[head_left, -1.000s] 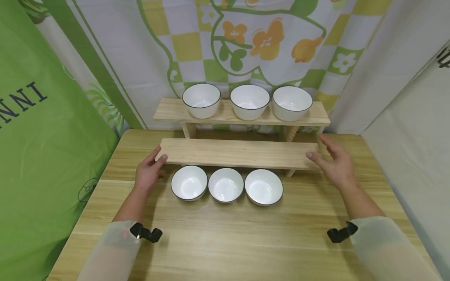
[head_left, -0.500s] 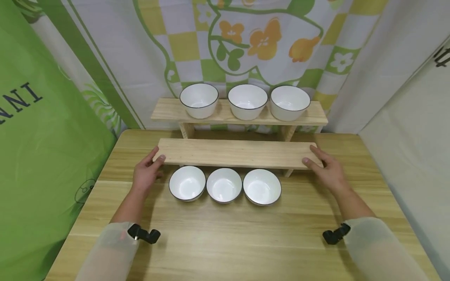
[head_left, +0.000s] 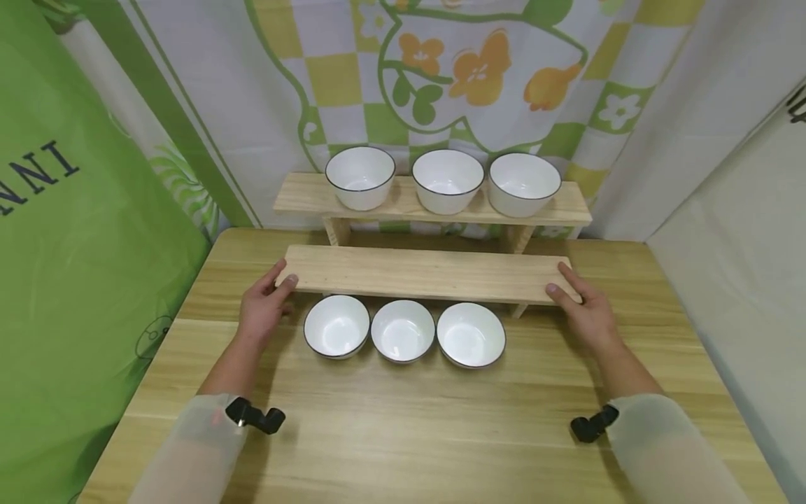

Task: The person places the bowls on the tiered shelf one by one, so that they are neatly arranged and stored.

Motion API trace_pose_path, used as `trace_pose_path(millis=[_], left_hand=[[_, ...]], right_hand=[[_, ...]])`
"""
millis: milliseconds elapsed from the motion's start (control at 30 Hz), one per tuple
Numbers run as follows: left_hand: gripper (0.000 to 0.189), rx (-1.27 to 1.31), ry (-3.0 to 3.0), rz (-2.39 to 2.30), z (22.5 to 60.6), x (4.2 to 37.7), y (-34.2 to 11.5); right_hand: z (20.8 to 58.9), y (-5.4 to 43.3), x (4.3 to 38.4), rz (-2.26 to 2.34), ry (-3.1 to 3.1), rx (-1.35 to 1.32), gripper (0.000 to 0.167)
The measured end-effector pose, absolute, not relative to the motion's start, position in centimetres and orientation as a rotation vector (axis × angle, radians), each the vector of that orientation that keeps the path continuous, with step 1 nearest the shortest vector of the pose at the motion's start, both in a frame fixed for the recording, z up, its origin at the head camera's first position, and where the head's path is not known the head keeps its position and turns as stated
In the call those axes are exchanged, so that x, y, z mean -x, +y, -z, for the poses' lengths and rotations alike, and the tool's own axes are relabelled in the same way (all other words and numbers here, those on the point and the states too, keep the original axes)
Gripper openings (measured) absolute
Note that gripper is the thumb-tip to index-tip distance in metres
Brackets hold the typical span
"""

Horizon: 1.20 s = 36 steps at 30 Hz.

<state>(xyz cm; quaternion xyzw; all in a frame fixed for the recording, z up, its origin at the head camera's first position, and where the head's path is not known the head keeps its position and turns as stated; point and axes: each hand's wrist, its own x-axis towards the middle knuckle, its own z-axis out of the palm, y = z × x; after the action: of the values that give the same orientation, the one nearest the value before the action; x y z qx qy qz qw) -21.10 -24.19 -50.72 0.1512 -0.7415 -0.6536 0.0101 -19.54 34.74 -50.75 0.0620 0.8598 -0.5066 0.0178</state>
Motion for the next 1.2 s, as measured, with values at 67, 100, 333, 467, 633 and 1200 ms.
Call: trace_pose_path(millis=[67, 100, 333, 467, 633, 1200], left_hand=[[0.064, -0.452, -2.334, 2.045, 49.8, 20.7, -23.8], [0.064, -0.446, -2.346, 2.045, 49.4, 20.5, -23.6], [0.081, -0.398, -2.417, 2.007, 50.2, 19.9, -24.0], [0.093, -0.361, -2.443, 1.976, 51.7, 19.5, -24.5], [0.093, -0.316, -2.464, 1.994, 51.9, 18.1, -24.7], [0.089, 0.081, -2.574, 1.943, 52.7, 14.5, -22.5]], right_hand=[[50.8, 34.8, 19.4, 1.578, 2.673, -0.189, 0.076], [50.8, 34.8, 19.3, 1.578, 2.679, -0.181, 0.076], [50.4, 34.3, 19.2, 1.592, 2.667, -0.2, 0.076], [50.4, 34.4, 19.1, 1.605, 2.647, -0.223, 0.076], [50.3, 34.4, 19.1, 1.583, 2.646, -0.217, 0.077], [50.0, 34.2, 19.0, 1.563, 2.638, -0.229, 0.08]])
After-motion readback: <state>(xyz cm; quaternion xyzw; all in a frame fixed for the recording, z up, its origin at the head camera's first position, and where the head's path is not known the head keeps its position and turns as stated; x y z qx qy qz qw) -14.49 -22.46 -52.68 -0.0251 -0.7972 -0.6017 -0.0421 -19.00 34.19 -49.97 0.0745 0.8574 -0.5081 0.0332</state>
